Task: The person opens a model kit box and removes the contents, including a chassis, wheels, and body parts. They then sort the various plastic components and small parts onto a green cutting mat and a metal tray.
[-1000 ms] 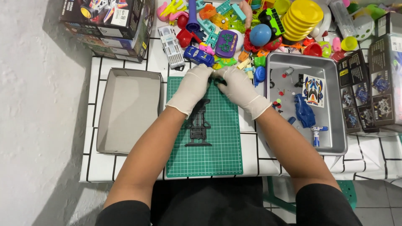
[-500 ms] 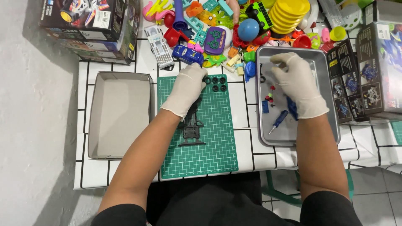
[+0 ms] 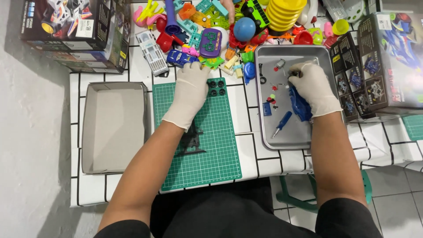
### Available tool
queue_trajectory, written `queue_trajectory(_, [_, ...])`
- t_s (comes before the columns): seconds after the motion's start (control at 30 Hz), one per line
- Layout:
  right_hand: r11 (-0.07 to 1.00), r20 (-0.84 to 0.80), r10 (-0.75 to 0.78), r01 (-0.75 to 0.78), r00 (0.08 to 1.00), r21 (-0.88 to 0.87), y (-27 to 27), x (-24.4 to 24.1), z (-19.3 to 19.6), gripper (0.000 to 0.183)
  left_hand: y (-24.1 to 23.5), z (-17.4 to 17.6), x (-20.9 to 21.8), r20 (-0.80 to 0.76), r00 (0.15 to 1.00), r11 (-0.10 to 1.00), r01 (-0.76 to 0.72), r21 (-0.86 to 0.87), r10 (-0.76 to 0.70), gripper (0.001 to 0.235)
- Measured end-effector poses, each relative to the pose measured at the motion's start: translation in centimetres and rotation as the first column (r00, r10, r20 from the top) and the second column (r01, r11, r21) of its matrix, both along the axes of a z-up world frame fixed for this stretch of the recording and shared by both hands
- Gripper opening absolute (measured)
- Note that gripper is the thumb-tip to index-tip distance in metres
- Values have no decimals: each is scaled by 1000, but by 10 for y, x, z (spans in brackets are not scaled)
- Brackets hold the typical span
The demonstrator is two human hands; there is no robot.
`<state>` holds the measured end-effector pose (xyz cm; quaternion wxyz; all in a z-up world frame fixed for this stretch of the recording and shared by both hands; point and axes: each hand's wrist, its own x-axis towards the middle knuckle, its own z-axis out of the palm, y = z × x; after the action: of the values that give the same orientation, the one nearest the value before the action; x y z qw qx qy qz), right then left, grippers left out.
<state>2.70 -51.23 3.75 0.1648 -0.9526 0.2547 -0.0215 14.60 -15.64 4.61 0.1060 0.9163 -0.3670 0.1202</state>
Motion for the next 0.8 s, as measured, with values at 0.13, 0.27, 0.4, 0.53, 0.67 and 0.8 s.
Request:
queue_trajectory(0.13, [992, -26, 56, -58, 998, -109, 2, -1, -9, 25, -62, -13, -12, 141, 975, 964, 196, -179, -172, 32])
queue_trajectory(0.27, [996, 37, 43, -39, 998, -84, 3, -10, -6, 18, -126, -29, -24, 196, 931, 905, 351, -240, -309, 24])
queue_trajectory(0.4, [984, 171, -16, -15, 985, 177, 31, -35, 33, 19, -176, -45, -30, 205, 947, 950, 277, -140, -246, 9])
queue_trajectory(0.53, [949, 232, -83, 6, 969, 314, 39, -66, 46, 18, -184, -10, -50, 109, 974, 979, 201, -14, -198, 12])
queue_trajectory(0.67, [863, 261, -187, 31, 947, 504, 48, -84, 53, 19, -183, 5, -59, 33, 990, 987, 131, 91, -135, 13])
queue_trajectory(0.8, [812, 297, -209, -4, 932, 583, 53, -96, 55, 15, -186, 1, -57, 29, 992, 987, 116, 113, -120, 14])
